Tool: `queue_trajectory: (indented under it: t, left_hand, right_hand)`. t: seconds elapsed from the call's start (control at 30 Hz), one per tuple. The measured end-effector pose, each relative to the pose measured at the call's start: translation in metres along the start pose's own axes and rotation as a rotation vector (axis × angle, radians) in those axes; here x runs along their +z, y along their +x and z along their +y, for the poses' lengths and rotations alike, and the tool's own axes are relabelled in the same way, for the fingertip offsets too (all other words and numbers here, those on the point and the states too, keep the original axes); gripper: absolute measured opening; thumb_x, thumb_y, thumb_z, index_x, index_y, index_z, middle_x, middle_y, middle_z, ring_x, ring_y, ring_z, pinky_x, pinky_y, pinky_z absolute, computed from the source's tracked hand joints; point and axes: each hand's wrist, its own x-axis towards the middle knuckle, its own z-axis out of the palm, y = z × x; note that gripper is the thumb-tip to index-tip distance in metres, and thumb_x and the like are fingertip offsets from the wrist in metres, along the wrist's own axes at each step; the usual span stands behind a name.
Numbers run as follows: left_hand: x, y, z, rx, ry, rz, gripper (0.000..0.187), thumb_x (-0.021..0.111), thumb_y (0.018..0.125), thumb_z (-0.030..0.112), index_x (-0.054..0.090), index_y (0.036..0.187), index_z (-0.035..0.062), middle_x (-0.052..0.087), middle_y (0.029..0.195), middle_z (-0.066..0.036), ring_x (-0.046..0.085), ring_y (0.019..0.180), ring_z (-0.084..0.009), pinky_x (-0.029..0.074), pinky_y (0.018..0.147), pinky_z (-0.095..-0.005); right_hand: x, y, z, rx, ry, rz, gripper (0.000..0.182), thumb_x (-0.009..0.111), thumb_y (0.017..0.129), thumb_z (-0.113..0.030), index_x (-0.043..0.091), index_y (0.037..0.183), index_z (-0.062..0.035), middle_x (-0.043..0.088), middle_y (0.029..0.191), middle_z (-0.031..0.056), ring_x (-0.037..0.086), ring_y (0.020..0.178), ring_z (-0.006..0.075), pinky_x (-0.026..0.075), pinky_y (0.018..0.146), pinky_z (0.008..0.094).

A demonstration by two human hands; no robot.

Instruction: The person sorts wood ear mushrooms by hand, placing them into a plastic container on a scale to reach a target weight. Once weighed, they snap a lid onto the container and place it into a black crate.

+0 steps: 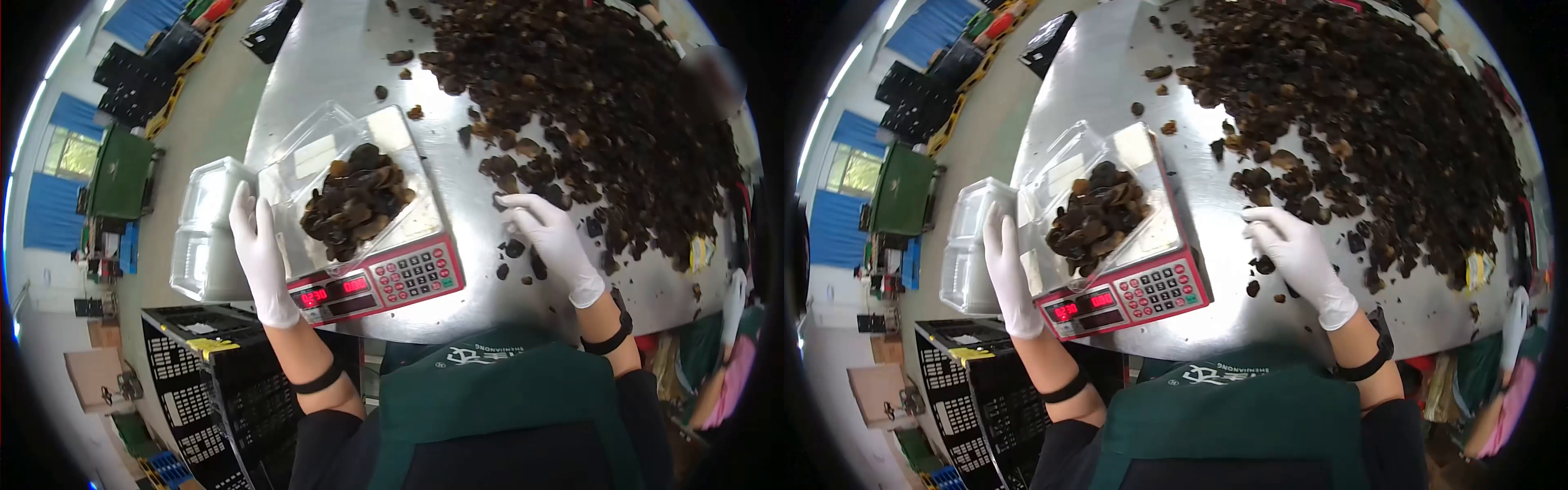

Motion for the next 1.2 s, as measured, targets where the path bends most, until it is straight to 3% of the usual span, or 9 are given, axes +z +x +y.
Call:
queue_trajectory:
  t: [0.17, 0.27, 0.37, 0.47, 0.6, 0.67, 0.87, 0.93, 1.2]
  left_hand:
    - [0.005, 0.073, -0.061, -0.174, 0.355, -0.081, 0.056, 0.064, 0.093, 0.034, 0.054, 0.134, -0.0029, 0.071, 0.102, -0.026, 0.07, 0.099, -0.0329, 0.051, 0.09, -0.038]
    - [0.023, 0.072, -0.049, -0.174, 0.472, -0.076, 0.062, 0.067, 0.089, 0.025, 0.047, 0.141, -0.0013, 0.071, 0.101, -0.024, 0.071, 0.096, -0.0323, 0.052, 0.088, -0.0374]
    - [0.023, 0.061, -0.043, -0.123, 0.079, 0.072, 0.063, 0.063, 0.087, 0.007, 0.043, 0.147, 0.0007, 0.069, 0.103, -0.014, 0.067, 0.093, -0.0192, 0.053, 0.084, -0.0325]
    - [0.008, 0.024, 0.006, -0.066, -0.281, 0.064, 0.056, 0.057, 0.086, -0.001, 0.05, 0.142, 0.0017, 0.066, 0.112, -0.011, 0.063, 0.105, -0.0196, 0.051, 0.091, -0.0337]
    - [-0.021, -0.022, 0.007, 0.412, 0.146, -0.168, 0.04, 0.056, 0.08, -0.008, 0.068, 0.116, 0.0031, 0.062, 0.115, -0.013, 0.061, 0.109, -0.0288, 0.047, 0.098, -0.0349]
    - [-0.025, -0.049, 0.014, 0.358, 0.196, -0.276, 0.037, 0.061, 0.08, -0.008, 0.07, 0.113, 0.0053, 0.061, 0.107, -0.011, 0.061, 0.102, -0.0249, 0.049, 0.092, -0.0324]
    - [-0.009, -0.085, -0.016, -0.228, -0.185, -0.209, 0.066, 0.062, 0.092, 0.001, 0.037, 0.153, 0.008, 0.055, 0.084, 0.0, 0.053, 0.064, -0.0054, 0.043, 0.057, -0.0193]
    - [-0.016, -0.081, 0.001, -0.437, -0.413, -0.419, 0.072, 0.056, 0.096, 0.005, 0.02, 0.159, 0.0045, 0.056, 0.078, -0.003, 0.055, 0.06, -0.0068, 0.042, 0.052, -0.0197]
    - [-0.011, -0.123, 0.011, -0.256, -0.452, -0.362, 0.083, 0.058, 0.087, -0.009, 0.018, 0.159, 0.0027, 0.059, 0.088, -0.002, 0.058, 0.08, -0.0079, 0.05, 0.073, -0.0237]
  right_hand:
    - [0.054, 0.036, -0.039, -0.329, -0.174, -0.082, 0.037, 0.063, 0.096, -0.013, 0.059, 0.132, -0.0033, 0.066, 0.088, 0.0068, 0.061, 0.073, 0.0123, 0.053, 0.071, 0.0275]
    - [0.068, 0.047, -0.047, -0.351, -0.18, -0.12, 0.039, 0.062, 0.096, -0.012, 0.057, 0.133, -0.003, 0.066, 0.088, 0.0066, 0.061, 0.074, 0.0121, 0.053, 0.072, 0.0272]
    - [0.069, 0.048, -0.048, -0.306, -0.153, -0.141, 0.041, 0.061, 0.098, -0.014, 0.055, 0.137, -0.0036, 0.065, 0.091, 0.0051, 0.061, 0.079, 0.01, 0.052, 0.076, 0.0267]
    - [0.062, 0.053, -0.047, -0.231, -0.057, -0.172, 0.043, 0.055, 0.103, -0.02, 0.051, 0.143, -0.004, 0.065, 0.095, 0.0027, 0.06, 0.082, 0.0083, 0.052, 0.078, 0.0254]
    - [0.06, 0.064, -0.056, -0.175, 0.043, -0.239, 0.049, 0.038, 0.108, -0.031, 0.044, 0.148, -0.0025, 0.067, 0.091, 0.0015, 0.061, 0.079, 0.0073, 0.049, 0.076, 0.0231]
    - [0.061, 0.071, -0.064, -0.104, 0.032, -0.266, 0.048, 0.039, 0.107, -0.028, 0.046, 0.147, -0.0025, 0.067, 0.089, 0.0022, 0.06, 0.076, 0.0076, 0.049, 0.075, 0.0232]
    - [0.073, 0.083, -0.056, -0.011, 0.07, -0.423, 0.048, 0.05, 0.102, -0.021, 0.048, 0.144, 0.0007, 0.065, 0.077, 0.0032, 0.059, 0.062, 0.0076, 0.048, 0.059, 0.0213]
    - [0.073, 0.081, -0.059, 0.005, 0.093, -0.42, 0.049, 0.052, 0.1, -0.018, 0.047, 0.145, 0.0018, 0.066, 0.077, 0.0043, 0.059, 0.062, 0.0075, 0.048, 0.059, 0.0214]
    - [0.06, 0.004, -0.04, -0.09, 0.24, -0.231, 0.053, 0.045, 0.099, -0.003, 0.038, 0.151, 0.0029, 0.065, 0.1, 0.0063, 0.059, 0.072, 0.0083, 0.051, 0.07, 0.0227]
